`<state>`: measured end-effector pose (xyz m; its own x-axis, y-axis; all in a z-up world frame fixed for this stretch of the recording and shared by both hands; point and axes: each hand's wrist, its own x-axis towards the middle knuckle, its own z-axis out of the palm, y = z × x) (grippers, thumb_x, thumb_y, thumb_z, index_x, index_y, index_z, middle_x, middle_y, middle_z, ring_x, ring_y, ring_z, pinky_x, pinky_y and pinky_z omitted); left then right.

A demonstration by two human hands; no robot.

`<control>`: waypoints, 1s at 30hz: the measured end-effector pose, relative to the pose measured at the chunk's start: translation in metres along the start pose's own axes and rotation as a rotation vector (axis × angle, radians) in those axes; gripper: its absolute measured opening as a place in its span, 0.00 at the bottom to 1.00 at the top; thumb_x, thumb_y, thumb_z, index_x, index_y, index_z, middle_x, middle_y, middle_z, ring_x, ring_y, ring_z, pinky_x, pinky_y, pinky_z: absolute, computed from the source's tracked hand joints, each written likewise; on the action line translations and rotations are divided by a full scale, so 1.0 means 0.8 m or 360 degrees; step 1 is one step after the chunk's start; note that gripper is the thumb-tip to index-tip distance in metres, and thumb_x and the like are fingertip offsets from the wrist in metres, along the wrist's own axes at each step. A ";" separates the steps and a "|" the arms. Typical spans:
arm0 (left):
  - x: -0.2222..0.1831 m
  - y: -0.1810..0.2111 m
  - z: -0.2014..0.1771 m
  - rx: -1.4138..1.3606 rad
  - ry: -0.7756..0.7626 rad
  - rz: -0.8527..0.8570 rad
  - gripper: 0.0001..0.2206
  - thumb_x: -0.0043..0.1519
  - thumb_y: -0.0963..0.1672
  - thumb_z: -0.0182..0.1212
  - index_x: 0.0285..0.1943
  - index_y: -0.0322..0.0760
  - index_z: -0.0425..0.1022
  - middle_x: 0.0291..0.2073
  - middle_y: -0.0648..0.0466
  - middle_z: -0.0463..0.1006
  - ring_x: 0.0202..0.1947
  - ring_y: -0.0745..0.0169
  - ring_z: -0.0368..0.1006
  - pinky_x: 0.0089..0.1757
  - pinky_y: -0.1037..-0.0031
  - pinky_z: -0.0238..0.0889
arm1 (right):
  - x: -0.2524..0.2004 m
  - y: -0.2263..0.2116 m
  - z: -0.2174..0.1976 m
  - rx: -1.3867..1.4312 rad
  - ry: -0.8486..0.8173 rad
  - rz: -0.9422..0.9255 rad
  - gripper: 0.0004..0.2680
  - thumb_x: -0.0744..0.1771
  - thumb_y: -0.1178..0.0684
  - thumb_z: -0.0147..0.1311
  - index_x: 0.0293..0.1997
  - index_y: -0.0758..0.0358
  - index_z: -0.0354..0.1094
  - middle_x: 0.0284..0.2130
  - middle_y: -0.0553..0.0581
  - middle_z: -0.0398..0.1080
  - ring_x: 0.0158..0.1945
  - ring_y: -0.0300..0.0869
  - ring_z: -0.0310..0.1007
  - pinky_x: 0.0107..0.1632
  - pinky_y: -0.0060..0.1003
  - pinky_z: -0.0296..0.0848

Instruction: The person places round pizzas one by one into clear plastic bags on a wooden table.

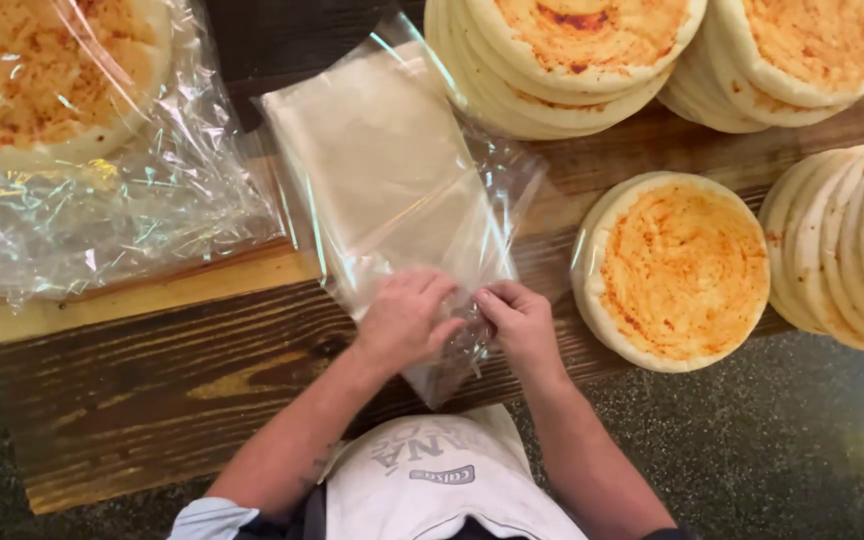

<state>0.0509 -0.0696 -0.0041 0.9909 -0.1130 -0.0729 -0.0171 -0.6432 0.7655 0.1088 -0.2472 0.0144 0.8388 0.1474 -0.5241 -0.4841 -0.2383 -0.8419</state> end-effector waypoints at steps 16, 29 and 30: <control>0.004 -0.053 -0.013 0.0957 0.0350 -0.0008 0.34 0.52 0.57 0.68 0.70 0.52 0.69 0.72 0.52 0.64 0.74 0.51 0.54 0.70 0.51 0.38 | 0.039 0.064 -0.013 0.0649 0.0063 0.0075 0.06 0.66 0.61 0.61 0.29 0.64 0.68 0.15 0.57 0.63 0.14 0.41 0.64 0.18 0.30 0.61; 0.018 0.016 0.000 -0.0841 -0.0015 -0.0889 0.06 0.57 0.48 0.67 0.42 0.59 0.84 0.32 0.65 0.85 0.37 0.67 0.84 0.37 0.76 0.76 | 0.052 0.096 0.020 0.0749 -0.0035 0.0104 0.08 0.65 0.62 0.64 0.25 0.65 0.68 0.15 0.63 0.68 0.17 0.43 0.68 0.24 0.33 0.66; 0.021 0.011 0.001 -0.0841 -0.0014 -0.0890 0.06 0.57 0.48 0.67 0.42 0.59 0.84 0.32 0.65 0.85 0.37 0.67 0.84 0.37 0.76 0.76 | 0.042 0.074 0.023 0.0749 -0.0036 0.0106 0.08 0.65 0.62 0.64 0.25 0.65 0.68 0.15 0.63 0.68 0.17 0.43 0.68 0.24 0.33 0.66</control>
<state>0.0671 -0.0781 0.0010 0.8320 0.1150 -0.5427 0.5547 -0.1596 0.8166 0.1041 -0.2389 -0.0555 0.7992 0.1686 -0.5769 -0.6010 0.2119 -0.7707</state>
